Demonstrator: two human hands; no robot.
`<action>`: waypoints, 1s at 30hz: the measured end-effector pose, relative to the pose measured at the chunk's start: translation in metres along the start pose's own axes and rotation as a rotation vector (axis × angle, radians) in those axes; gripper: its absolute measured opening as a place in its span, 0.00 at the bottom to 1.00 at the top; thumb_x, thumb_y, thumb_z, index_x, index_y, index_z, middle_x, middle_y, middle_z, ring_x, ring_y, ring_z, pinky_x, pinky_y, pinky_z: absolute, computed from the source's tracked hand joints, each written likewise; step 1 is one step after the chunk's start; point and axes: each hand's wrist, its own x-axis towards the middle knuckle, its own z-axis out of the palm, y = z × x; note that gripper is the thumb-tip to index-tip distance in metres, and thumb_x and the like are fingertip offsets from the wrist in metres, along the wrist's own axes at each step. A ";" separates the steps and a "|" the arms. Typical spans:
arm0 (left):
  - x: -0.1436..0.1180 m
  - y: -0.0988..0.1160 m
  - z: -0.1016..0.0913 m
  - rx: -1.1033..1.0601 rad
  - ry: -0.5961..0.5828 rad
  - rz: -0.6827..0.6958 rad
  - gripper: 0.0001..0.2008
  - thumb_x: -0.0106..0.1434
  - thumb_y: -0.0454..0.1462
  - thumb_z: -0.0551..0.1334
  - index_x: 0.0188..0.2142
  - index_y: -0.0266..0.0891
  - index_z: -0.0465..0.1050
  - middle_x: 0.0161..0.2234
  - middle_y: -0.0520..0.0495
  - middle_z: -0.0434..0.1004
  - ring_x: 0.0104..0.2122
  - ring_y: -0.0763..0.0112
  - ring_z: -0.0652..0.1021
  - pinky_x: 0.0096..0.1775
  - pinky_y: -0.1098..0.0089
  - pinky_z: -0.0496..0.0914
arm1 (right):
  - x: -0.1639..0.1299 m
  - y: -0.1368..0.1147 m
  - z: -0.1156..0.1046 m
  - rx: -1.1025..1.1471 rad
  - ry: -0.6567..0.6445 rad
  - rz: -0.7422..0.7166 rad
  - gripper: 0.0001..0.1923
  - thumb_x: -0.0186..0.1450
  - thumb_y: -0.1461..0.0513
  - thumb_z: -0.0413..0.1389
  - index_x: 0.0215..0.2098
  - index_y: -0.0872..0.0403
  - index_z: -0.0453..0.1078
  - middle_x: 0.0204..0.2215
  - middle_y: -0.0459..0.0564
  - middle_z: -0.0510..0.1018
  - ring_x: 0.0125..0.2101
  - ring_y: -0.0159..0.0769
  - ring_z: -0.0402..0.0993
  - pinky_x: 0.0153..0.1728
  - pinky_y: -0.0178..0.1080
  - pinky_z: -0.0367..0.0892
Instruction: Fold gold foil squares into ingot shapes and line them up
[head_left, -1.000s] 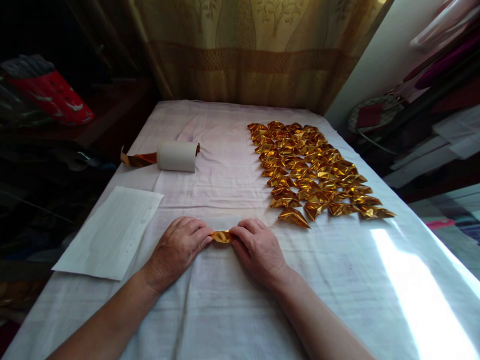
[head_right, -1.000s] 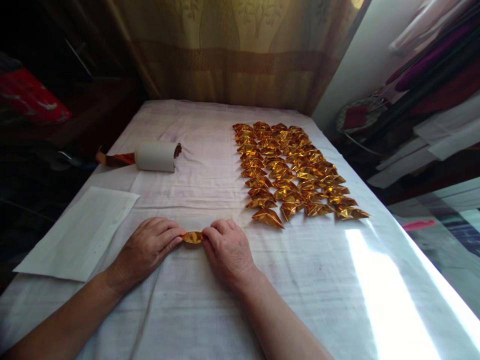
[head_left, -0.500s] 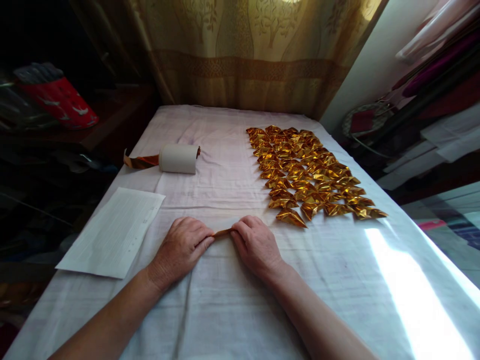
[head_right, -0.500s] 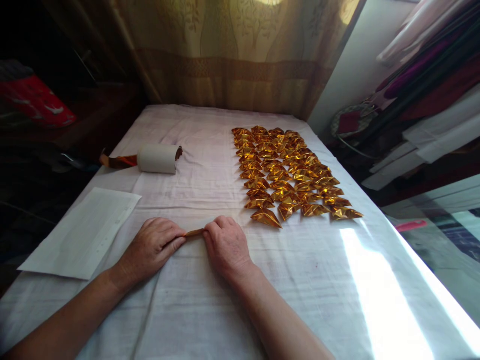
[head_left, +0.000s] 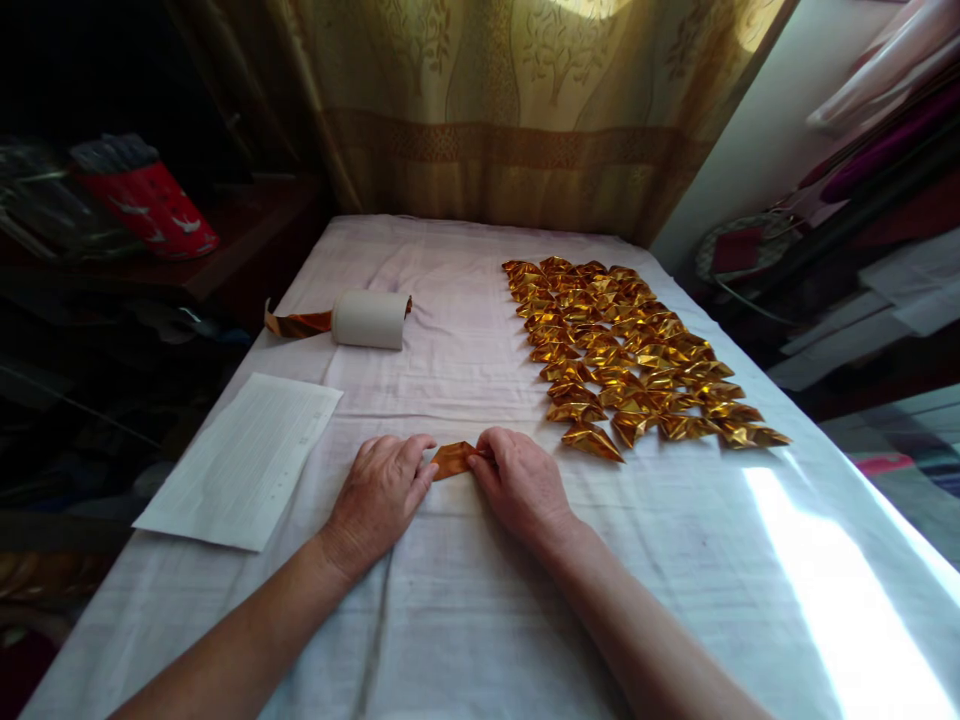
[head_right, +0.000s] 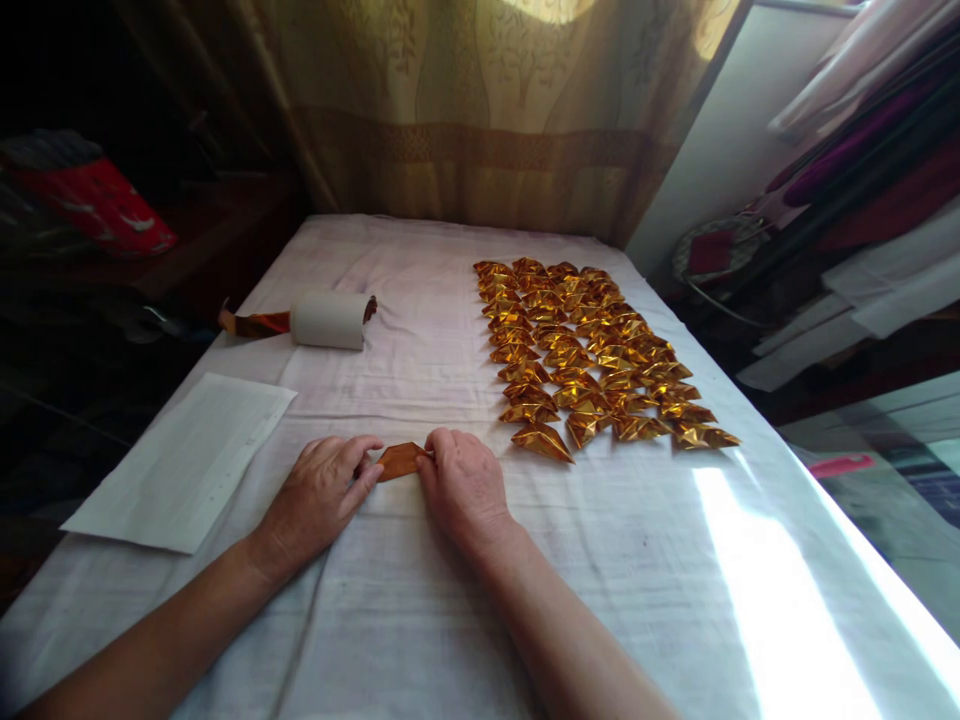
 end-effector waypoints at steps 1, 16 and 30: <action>0.000 0.000 0.001 0.009 0.001 -0.002 0.08 0.68 0.36 0.57 0.47 0.40 0.67 0.32 0.49 0.75 0.34 0.63 0.74 0.42 0.62 0.66 | 0.000 0.000 0.001 0.004 0.011 -0.002 0.02 0.67 0.62 0.58 0.37 0.53 0.69 0.32 0.48 0.78 0.36 0.39 0.72 0.36 0.36 0.60; 0.001 0.000 0.001 0.017 -0.043 0.018 0.11 0.69 0.36 0.57 0.48 0.45 0.75 0.37 0.48 0.75 0.37 0.64 0.73 0.41 0.63 0.64 | -0.009 0.017 0.014 0.025 0.185 -0.182 0.15 0.70 0.67 0.47 0.43 0.53 0.75 0.40 0.53 0.78 0.40 0.38 0.72 0.43 0.38 0.67; 0.000 0.000 0.000 0.084 -0.022 0.054 0.10 0.68 0.35 0.60 0.47 0.45 0.77 0.36 0.49 0.76 0.35 0.64 0.72 0.38 0.64 0.63 | -0.016 0.008 0.010 -0.136 -0.141 -0.304 0.31 0.73 0.49 0.45 0.70 0.53 0.53 0.69 0.53 0.54 0.69 0.48 0.44 0.67 0.60 0.41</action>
